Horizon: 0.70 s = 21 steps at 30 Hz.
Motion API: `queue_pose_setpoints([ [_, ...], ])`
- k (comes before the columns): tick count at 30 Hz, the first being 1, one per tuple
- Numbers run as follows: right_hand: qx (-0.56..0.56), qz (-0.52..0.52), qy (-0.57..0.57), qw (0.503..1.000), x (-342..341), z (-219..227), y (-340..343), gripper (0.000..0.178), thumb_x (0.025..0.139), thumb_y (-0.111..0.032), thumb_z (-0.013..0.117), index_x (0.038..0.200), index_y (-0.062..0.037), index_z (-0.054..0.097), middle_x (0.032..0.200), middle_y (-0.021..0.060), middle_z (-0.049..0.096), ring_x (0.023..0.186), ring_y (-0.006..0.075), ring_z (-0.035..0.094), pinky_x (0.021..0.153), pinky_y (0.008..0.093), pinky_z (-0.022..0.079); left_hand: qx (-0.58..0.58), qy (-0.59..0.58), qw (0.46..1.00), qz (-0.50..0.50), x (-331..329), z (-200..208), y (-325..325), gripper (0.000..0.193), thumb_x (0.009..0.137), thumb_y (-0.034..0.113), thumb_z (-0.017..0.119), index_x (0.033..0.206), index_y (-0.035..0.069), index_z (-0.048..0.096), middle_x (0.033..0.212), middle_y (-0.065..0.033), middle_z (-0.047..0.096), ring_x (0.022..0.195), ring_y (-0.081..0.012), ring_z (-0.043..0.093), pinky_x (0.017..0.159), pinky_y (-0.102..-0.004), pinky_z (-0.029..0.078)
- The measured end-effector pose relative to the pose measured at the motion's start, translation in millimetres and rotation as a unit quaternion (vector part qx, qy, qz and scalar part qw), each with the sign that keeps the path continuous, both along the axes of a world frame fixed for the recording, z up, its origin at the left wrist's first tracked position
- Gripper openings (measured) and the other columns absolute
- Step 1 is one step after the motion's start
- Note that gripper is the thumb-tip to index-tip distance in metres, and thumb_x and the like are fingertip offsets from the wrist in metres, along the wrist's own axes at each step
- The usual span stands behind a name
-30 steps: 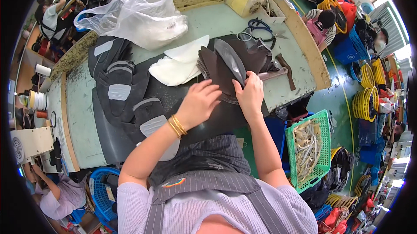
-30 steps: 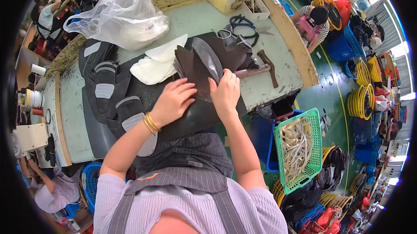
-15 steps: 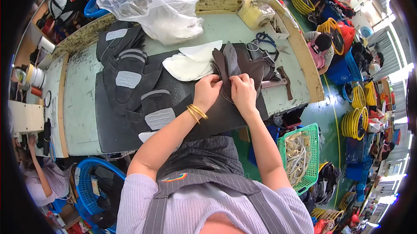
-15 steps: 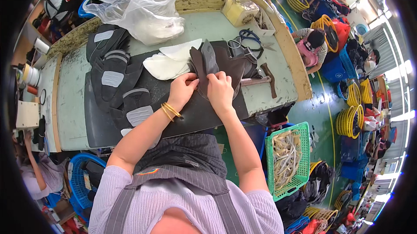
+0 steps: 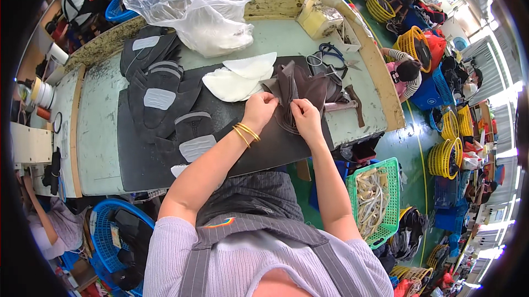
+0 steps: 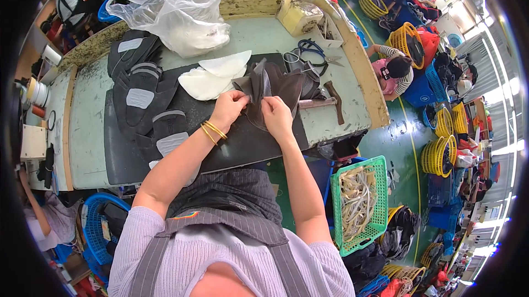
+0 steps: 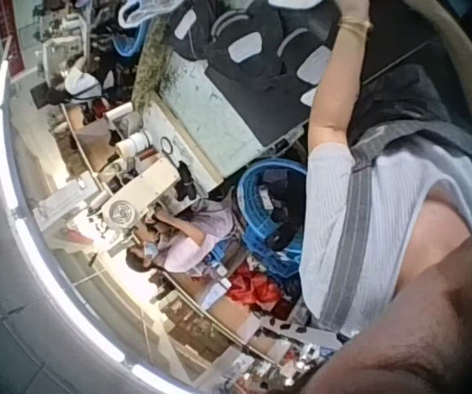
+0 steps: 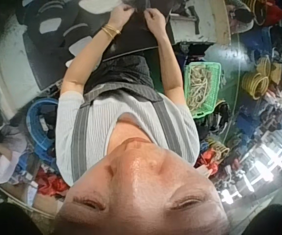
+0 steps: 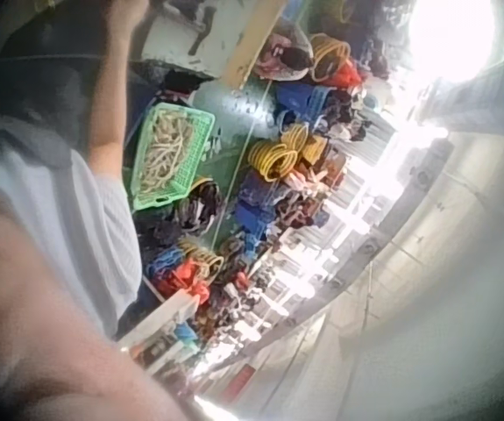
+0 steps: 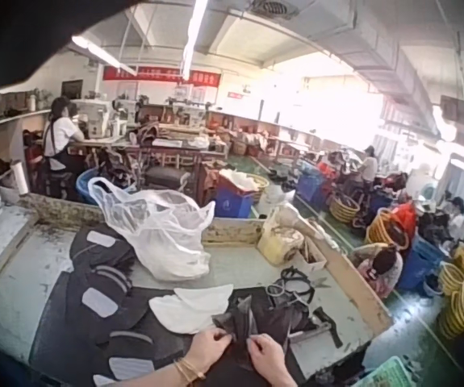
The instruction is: The recorder is preparing shoe upper components by peeling off protective adhesive layers and aligning the parts on a workbench.
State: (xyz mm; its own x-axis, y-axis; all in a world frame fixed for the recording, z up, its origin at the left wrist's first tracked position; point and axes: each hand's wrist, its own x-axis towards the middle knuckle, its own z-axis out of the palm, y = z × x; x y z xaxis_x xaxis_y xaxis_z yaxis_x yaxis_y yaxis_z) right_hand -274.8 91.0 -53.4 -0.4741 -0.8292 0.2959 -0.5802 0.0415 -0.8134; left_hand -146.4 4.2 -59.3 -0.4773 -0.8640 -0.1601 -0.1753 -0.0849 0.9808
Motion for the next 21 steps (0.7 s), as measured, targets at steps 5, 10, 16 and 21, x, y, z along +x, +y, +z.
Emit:
queue_pose_setpoints([
  [5, -0.043, -0.030, -0.138, 0.989, -5.4, 25.8, -7.8, 0.012, 0.089, -0.009, 0.056, 0.088, 0.0028, 0.057, 0.068, 0.0041, 0.053, 0.059, 0.0101, 0.048, 0.053, 0.0258, 0.041, -0.174, -0.028, 0.978, 0.112, 7.5, 14.9, 17.0, 0.021, 0.079, 0.016, 0.067, 0.088, -0.002, 0.059, 0.078, -0.0133, 0.063, 0.069, -0.0253, 0.062, 0.065, -0.0341, 0.049],
  [10, -0.178, -0.014, -0.077, 0.981, -6.7, 95.1, -19.4, 0.012, 0.094, -0.010, 0.049, 0.093, 0.0021, 0.052, 0.078, 0.0032, 0.050, 0.072, 0.0100, 0.044, 0.063, 0.0248, 0.039, -0.259, 0.071, 0.958, 0.098, 6.4, 44.5, 35.0, 0.021, 0.084, 0.018, 0.064, 0.091, 0.000, 0.057, 0.084, -0.0111, 0.057, 0.069, -0.0190, 0.059, 0.063, -0.0298, 0.048],
  [16, 0.091, -0.161, -0.231, 0.955, -4.4, 30.6, 31.9, 0.021, 0.090, -0.020, 0.057, 0.092, 0.0013, 0.058, 0.082, 0.0071, 0.057, 0.059, 0.0119, 0.053, 0.051, 0.0293, 0.043, 0.252, 0.162, 0.952, -0.061, 24.2, 49.9, 37.0, 0.041, 0.092, 0.031, 0.057, 0.115, -0.002, 0.048, 0.102, -0.0101, 0.059, 0.089, -0.0151, 0.060, 0.074, -0.0266, 0.050],
  [21, -0.077, -0.008, 0.283, 0.956, 7.2, 42.8, 27.2, 0.014, 0.078, -0.006, 0.062, 0.092, -0.0041, 0.060, 0.087, 0.0126, 0.057, 0.084, 0.0311, 0.055, 0.072, 0.0383, 0.047, 0.096, 0.076, 0.992, -0.034, 58.1, 38.8, 44.1, 0.031, 0.092, 0.022, 0.057, 0.113, 0.000, 0.050, 0.098, -0.0073, 0.060, 0.083, -0.0132, 0.059, 0.071, -0.0252, 0.048],
])
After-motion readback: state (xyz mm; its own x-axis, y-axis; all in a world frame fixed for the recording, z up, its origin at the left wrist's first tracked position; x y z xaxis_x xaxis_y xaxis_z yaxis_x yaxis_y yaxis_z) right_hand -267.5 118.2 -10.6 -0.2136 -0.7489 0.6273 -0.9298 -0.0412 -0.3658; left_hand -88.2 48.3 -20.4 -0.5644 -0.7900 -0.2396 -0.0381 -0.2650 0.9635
